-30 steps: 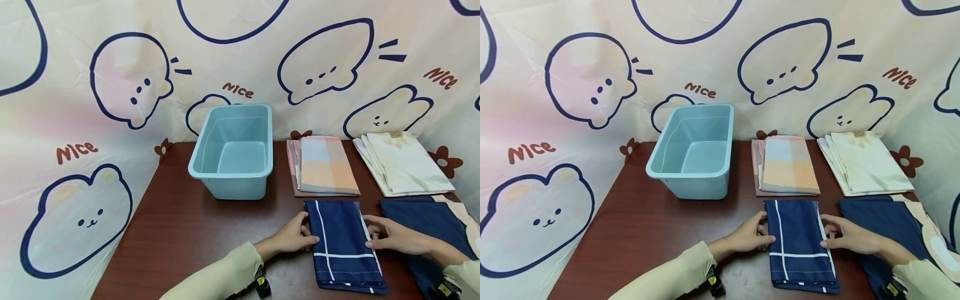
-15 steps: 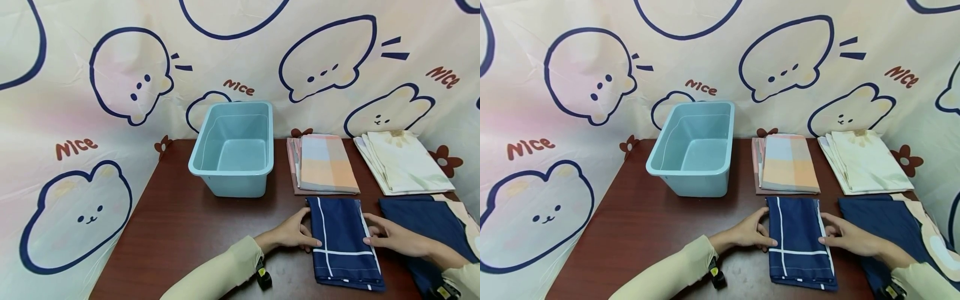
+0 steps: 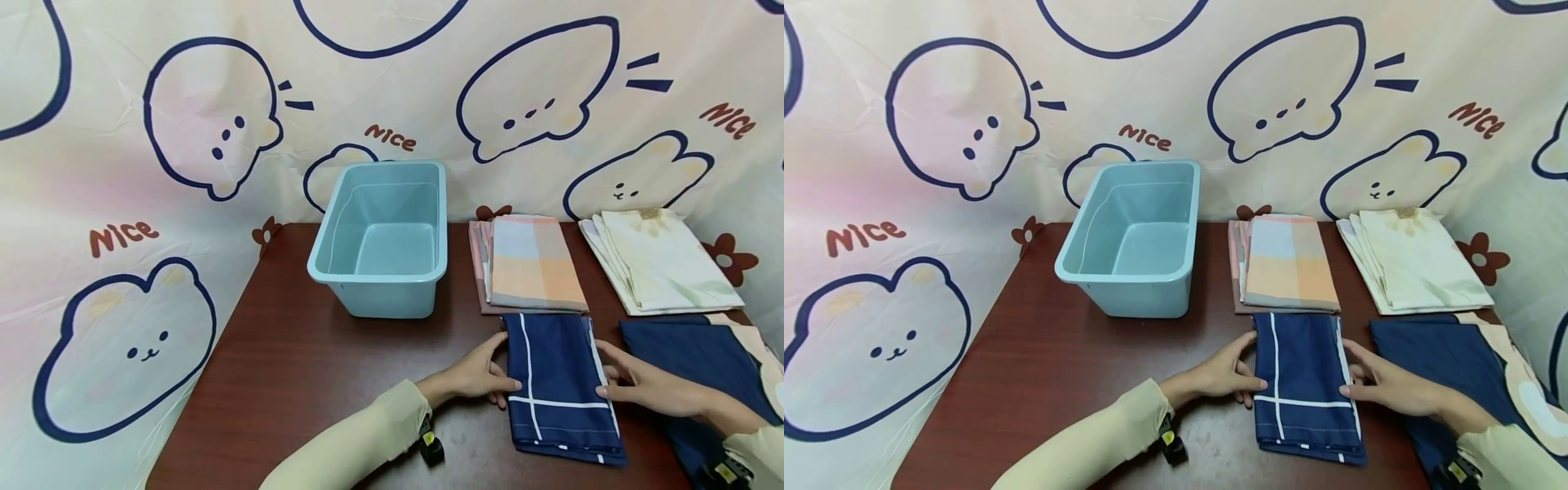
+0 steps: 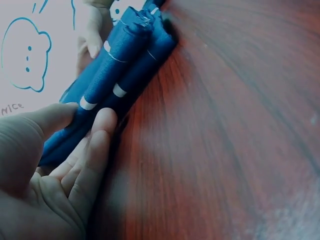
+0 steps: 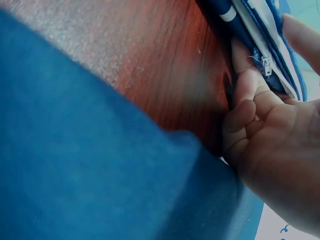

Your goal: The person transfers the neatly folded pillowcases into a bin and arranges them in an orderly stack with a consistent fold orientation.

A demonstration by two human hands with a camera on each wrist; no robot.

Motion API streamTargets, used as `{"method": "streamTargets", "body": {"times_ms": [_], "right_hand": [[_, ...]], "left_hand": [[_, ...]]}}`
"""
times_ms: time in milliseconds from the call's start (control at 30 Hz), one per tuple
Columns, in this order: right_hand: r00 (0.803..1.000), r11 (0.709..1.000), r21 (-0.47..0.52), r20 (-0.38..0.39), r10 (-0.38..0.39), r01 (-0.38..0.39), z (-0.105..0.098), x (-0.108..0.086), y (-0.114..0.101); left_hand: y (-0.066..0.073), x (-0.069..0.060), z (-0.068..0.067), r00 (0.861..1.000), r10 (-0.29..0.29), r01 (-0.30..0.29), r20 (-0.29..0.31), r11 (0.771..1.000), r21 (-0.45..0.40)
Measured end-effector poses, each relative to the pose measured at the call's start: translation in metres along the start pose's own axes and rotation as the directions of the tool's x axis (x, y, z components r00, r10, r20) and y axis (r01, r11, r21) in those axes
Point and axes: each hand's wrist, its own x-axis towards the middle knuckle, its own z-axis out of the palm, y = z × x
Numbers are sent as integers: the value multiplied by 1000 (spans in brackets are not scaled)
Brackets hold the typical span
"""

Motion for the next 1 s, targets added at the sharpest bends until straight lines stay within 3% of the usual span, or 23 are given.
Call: {"method": "streamTargets", "body": {"times_ms": [300,567,833,1000], "right_hand": [[1000,999,41,-5,-7,7,0,-2,1],[997,996,51,-45,-69,71,2,2,-1],[998,996,75,-40,-45,48,2,0,-6],[995,997,57,-87,-46,51,4,1,-12]], "left_hand": [[-1,-2,1,1000,-4,4,4,1000,-21],[-5,-5,1,1000,-8,9,5,999,-46],[-1,-6,0,1000,-1,2,21,999,-33],[4,-10,-2,1000,9,-9,-5,999,-30]]}}
